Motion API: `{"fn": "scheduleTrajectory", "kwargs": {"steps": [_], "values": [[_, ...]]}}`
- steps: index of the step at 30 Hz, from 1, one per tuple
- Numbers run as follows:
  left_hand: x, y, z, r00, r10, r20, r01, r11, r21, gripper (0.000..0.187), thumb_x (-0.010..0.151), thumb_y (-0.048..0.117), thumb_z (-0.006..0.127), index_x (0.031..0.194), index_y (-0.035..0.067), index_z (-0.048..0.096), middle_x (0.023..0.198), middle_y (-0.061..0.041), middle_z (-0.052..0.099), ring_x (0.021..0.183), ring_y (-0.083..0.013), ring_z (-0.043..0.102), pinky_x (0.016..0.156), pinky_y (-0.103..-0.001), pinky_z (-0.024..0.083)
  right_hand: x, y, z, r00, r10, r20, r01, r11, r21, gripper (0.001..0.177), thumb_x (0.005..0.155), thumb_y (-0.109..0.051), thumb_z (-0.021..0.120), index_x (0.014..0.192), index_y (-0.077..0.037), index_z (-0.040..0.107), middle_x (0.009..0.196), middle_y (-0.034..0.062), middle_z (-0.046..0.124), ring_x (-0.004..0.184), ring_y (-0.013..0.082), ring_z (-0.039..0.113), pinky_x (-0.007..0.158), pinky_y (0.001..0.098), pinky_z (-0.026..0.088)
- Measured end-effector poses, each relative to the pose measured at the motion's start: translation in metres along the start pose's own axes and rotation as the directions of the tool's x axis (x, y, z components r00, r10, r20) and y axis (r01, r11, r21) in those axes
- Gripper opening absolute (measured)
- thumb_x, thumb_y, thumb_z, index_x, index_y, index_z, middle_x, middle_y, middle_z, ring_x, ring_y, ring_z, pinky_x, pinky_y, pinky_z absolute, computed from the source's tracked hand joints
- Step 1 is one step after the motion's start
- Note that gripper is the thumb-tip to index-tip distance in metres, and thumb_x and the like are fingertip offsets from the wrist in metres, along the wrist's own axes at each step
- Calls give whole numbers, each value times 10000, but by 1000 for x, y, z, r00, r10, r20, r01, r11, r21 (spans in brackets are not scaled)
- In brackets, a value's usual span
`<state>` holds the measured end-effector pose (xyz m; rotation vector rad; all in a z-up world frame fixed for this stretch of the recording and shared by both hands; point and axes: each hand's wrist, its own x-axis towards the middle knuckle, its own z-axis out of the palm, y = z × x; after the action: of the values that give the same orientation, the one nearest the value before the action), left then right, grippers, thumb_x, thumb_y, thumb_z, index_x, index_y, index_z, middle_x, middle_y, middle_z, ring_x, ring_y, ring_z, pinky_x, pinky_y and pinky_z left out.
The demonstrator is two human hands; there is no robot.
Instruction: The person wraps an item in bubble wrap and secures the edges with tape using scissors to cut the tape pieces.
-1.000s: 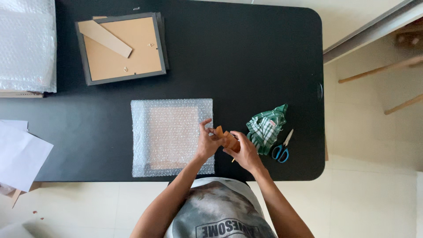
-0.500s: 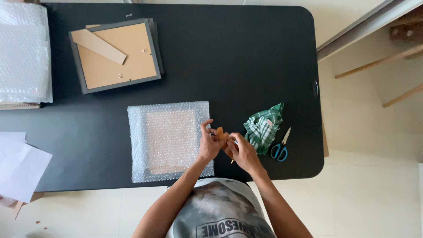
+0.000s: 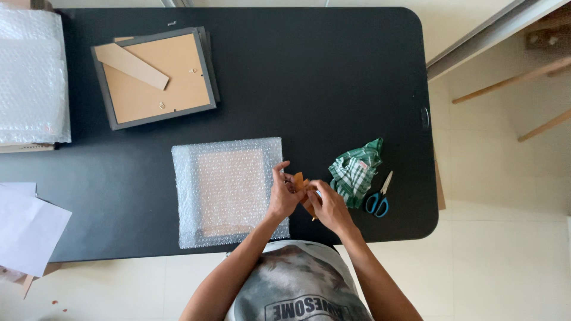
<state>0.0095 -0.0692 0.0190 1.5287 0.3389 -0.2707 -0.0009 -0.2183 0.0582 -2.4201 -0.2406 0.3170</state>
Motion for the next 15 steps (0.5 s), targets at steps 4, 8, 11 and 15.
{"fn": "scheduleTrajectory", "kwargs": {"steps": [4,8,11,15], "values": [[-1,0,0,1000,9,2,-9,1000,14,816,698,-102,662,1365,158,270,834,-33,438,656,-120,545,564,-244,472,1,-2,-2,1000,-5,4,5,1000,25,200,922,-250,537,1117,-210,548,957,61,654,936,296,654,753,432,548],[-5,9,1,999,27,24,-27,1000,10,834,694,-113,670,1374,152,266,840,-42,453,689,-137,545,624,-276,492,1,-1,-2,1000,-14,11,14,1000,9,210,912,-233,548,1121,-221,547,953,54,650,938,296,652,739,435,549],[-6,5,1,997,59,50,-60,998,25,825,697,-119,654,1375,150,267,848,-55,470,716,-160,565,707,-320,523,1,-3,-4,999,7,34,-7,1000,14,212,907,-219,536,1119,-225,543,964,51,646,948,292,651,756,438,550],[-6,-1,1,992,97,78,-102,993,59,823,696,-112,647,1381,146,271,856,-72,500,732,-201,599,763,-387,545,0,6,3,999,-39,10,39,999,-9,209,880,-207,572,1087,-192,551,912,71,638,912,305,654,731,439,549]]}}
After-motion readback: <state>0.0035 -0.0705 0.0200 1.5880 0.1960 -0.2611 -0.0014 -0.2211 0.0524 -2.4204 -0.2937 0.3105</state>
